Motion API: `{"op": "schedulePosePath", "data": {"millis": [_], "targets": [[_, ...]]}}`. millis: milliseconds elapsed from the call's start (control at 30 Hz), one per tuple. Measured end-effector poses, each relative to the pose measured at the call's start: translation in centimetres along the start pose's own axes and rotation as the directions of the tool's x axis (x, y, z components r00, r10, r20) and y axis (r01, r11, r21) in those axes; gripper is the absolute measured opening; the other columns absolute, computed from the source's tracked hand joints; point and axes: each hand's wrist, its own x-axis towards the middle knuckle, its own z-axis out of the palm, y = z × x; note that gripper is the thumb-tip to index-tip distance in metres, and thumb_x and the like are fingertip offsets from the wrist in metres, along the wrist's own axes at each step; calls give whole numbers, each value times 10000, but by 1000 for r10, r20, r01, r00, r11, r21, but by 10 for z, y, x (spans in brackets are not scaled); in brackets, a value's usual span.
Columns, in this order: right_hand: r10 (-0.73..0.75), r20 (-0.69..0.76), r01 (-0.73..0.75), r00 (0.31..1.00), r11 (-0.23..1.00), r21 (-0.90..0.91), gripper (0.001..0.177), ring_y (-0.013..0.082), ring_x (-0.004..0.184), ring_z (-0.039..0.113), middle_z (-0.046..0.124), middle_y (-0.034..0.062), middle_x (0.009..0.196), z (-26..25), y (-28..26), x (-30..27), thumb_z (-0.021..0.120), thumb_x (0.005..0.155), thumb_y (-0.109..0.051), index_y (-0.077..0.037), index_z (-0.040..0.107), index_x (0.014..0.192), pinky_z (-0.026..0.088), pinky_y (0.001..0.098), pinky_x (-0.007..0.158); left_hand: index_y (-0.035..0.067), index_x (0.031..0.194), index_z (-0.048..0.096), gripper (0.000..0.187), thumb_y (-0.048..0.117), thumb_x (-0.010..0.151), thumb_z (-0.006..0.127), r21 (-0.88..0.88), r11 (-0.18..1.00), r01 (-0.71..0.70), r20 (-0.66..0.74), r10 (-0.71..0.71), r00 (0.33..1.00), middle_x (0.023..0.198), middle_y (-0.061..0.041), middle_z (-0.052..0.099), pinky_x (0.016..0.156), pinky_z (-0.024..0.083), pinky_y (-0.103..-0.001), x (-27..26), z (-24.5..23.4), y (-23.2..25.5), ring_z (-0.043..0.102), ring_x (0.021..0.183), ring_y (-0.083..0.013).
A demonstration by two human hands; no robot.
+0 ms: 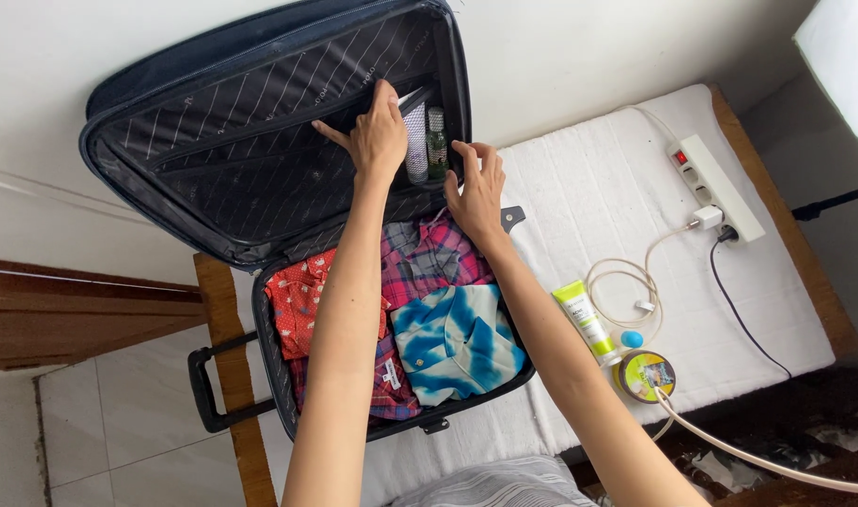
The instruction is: Packing clothes and various toiletries into a suitcase.
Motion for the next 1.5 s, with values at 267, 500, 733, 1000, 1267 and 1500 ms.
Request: {"op": "schedulePosePath", "data": {"millis": [267,500,733,1000,1267,1500], "targets": [[24,-4,-24,1000,1000,11,551,337,1203,503,519,142,1292,-4,3,-6,702,879,-58,-114,538,1402,394,463,1013,221,1253,589,211,298,1085,486,135,987,-88,-106,103,989,1117,-59,696,1112,80,-820,-24,-7,5,674,1137,-360],[-2,-11,2,1000,1000,-5,547,363,1275,503,518,154,1377,-23,1,-22,696,889,-64,-106,538,1411,382,482,1086,132,1535,481,536,279,1045,641,199,932,-301,-307,351,885,1544,-94,434,1209,142,-763,-81,-17,10,396,1475,-338],[-50,26,51,998,998,-30,536,381,1364,477,486,175,1491,-42,3,-57,709,896,-92,-95,526,1400,286,556,1193,172,1511,496,591,291,970,702,126,909,-398,-194,416,888,1661,-131,273,1181,107,-773,-165,1,3,160,1561,-407],[22,129,-6,991,993,-118,70,258,1225,605,671,65,1247,-87,12,-104,651,898,-99,-89,683,960,212,564,1246,156,1475,522,604,270,918,728,-19,929,-369,-28,368,929,1650,-133,285,1174,128,-774,-249,18,8,165,1566,-410],[141,179,-116,974,982,-146,123,254,1004,657,697,56,953,-125,66,-150,614,1050,-158,-92,686,976,359,480,1120,159,1472,525,576,309,948,709,-87,926,-367,104,374,921,1636,-119,305,1176,79,-780,-313,39,19,177,1559,-385],[186,162,-158,969,972,-172,276,355,1057,633,657,174,1212,-177,79,-171,652,931,-76,-71,691,1203,466,466,912,160,1475,525,600,351,941,719,-97,911,-400,123,410,904,1637,-108,304,1170,81,-783,-338,47,28,180,1556,-376]]}}
